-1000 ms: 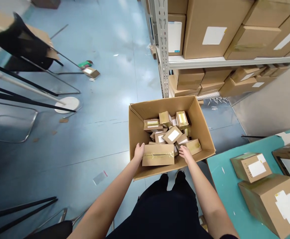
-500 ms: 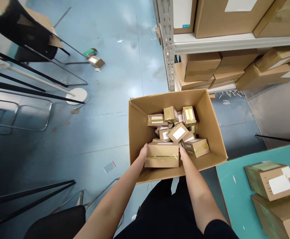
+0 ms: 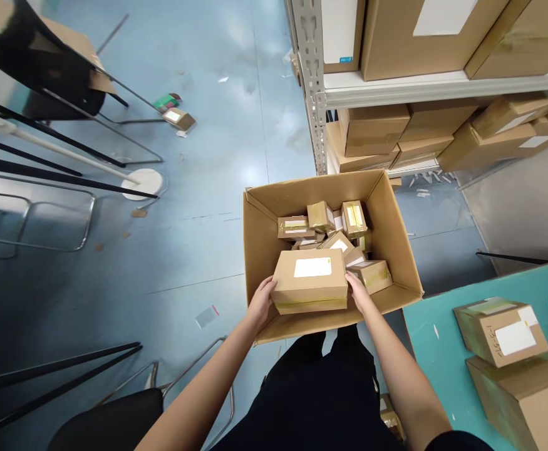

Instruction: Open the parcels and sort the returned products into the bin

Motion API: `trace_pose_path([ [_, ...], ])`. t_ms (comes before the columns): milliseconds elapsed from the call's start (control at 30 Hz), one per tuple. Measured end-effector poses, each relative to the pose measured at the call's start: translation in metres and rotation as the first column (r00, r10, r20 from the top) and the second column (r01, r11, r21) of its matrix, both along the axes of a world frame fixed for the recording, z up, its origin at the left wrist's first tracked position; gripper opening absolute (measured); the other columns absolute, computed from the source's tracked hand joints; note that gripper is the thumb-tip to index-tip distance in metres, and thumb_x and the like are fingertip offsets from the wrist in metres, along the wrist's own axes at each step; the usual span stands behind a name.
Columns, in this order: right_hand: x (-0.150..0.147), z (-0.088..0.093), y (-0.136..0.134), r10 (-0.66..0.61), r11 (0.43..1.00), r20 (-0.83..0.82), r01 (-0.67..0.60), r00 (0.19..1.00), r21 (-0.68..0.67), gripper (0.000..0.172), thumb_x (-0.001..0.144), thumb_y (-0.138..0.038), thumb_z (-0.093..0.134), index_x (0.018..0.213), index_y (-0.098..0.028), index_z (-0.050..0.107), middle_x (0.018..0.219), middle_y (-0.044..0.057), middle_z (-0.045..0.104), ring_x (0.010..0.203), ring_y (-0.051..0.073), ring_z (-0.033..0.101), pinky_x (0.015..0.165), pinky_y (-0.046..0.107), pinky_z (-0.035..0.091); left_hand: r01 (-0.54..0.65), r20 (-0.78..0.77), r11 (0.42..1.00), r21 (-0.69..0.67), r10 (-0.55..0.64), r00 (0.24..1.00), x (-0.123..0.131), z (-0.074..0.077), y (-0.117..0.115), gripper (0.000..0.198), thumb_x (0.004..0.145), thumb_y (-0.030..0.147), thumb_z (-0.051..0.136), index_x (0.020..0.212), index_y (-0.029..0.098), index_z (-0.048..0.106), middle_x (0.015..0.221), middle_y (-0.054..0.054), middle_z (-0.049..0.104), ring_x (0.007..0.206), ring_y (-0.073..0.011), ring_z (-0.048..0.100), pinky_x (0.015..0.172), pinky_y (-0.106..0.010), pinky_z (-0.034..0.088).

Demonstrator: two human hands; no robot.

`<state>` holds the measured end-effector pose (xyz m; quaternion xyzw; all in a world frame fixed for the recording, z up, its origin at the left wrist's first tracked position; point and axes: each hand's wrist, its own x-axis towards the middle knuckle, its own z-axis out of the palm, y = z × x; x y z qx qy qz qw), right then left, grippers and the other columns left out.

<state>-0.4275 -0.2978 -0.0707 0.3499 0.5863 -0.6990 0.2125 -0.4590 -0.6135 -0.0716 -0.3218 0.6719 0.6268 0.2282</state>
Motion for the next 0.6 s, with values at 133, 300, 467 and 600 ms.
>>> trace_pose_path([
  [133,0.004,0.025,0.005,-0.022,0.999,-0.087,0.020,0.996,-0.025,0.052,0.080,-0.059,0.066,0.125,-0.033,0.068,0.142,-0.001,0.063,0.138,0.028,0.051,0.110,0.042,0.044,0.007,-0.011,0.996,0.088,-0.006,1.000,0.009,0.029,0.002,0.053,0.085,0.047,0.060,0.130,0.019,0.062,0.133,-0.011,0.067,0.118,-0.0281,0.065,0.087,-0.032,0.058],
  [300,0.018,0.060,0.004,-0.030,1.000,-0.118,0.030,0.993,-0.005,0.053,0.081,-0.060,0.067,0.126,-0.033,0.069,0.146,-0.001,0.060,0.142,0.031,0.046,0.110,0.045,0.045,-0.009,-0.059,0.992,0.128,0.017,0.998,0.021,0.063,-0.001,0.057,0.077,0.049,0.066,0.126,0.020,0.064,0.132,-0.010,0.068,0.121,-0.0318,0.063,0.088,-0.036,0.057],
  [467,0.045,0.083,0.000,-0.149,0.987,-0.173,0.157,0.974,0.032,0.055,0.076,-0.062,0.071,0.123,-0.032,0.072,0.146,0.000,0.060,0.144,0.032,0.044,0.116,0.048,0.039,0.090,-0.129,0.984,0.152,-0.070,0.989,0.030,0.094,-0.004,0.058,0.076,0.052,0.068,0.124,0.020,0.064,0.135,-0.011,0.066,0.123,-0.0310,0.063,0.090,-0.034,0.056],
  [600,0.076,0.097,-0.001,-0.247,0.964,-0.224,0.263,0.943,0.044,0.061,0.073,-0.067,0.074,0.122,-0.031,0.073,0.146,0.002,0.060,0.145,0.033,0.042,0.120,0.049,0.033,0.196,-0.181,0.971,0.134,-0.170,0.969,0.033,0.111,-0.002,0.057,0.075,0.055,0.068,0.123,0.023,0.063,0.134,-0.009,0.067,0.125,-0.0301,0.062,0.092,-0.034,0.056],
])
